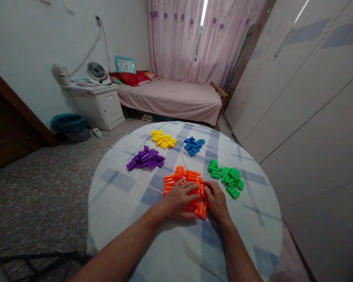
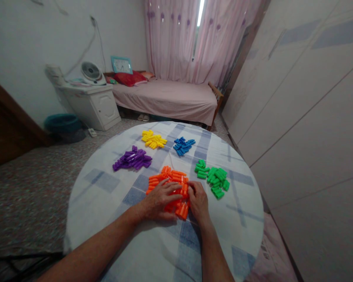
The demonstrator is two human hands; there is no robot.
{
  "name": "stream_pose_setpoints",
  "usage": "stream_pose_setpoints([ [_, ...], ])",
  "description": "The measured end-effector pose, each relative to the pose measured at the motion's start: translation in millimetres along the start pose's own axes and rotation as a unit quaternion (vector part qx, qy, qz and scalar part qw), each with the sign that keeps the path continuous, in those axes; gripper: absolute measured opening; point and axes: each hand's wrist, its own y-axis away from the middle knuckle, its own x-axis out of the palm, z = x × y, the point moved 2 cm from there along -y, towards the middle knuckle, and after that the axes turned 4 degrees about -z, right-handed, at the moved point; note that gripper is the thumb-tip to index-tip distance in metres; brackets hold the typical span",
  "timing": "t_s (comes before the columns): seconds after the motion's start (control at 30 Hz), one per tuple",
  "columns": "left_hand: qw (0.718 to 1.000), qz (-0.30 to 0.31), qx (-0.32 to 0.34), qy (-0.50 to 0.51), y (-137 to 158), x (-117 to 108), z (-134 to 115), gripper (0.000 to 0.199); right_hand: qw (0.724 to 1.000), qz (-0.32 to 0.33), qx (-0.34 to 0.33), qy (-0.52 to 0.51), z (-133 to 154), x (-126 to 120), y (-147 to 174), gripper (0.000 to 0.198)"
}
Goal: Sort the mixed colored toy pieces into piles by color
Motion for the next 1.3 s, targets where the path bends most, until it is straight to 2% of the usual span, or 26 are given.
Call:
stream_pose_setpoints([
  [0.13,1.000,0.004,0.007,-0.008,0,1,0,0.067,1.000,-0.002,-0.002,0.003,0,0,0,0.027],
  [0.33,0.998,-0.029,-0.032,-0.045,-4,1,-3,0.046,1.000,-0.002,-0.006,0.004,3,-1,0,0.026],
  [0.5,0.995,-0.044,-0.071,-0.060,-2,-1,7,0.031,1.000,0.002,-0.007,0.004,4,-1,0,0.027],
  [0.73,0.989,-0.070,-0.114,-0.058,0,-3,15,0.026,1.000,0.002,-0.005,0.011,-1,0,0,0.028],
  [1.03,0.984,-0.101,-0.135,-0.058,0,-7,19,0.030,1.000,-0.008,-0.004,0.010,3,0,0,0.028],
  [1.3,0.974,-0.168,-0.145,-0.053,6,-6,29,0.023,1.000,-0.009,-0.007,0.006,0,0,0,0.027],
])
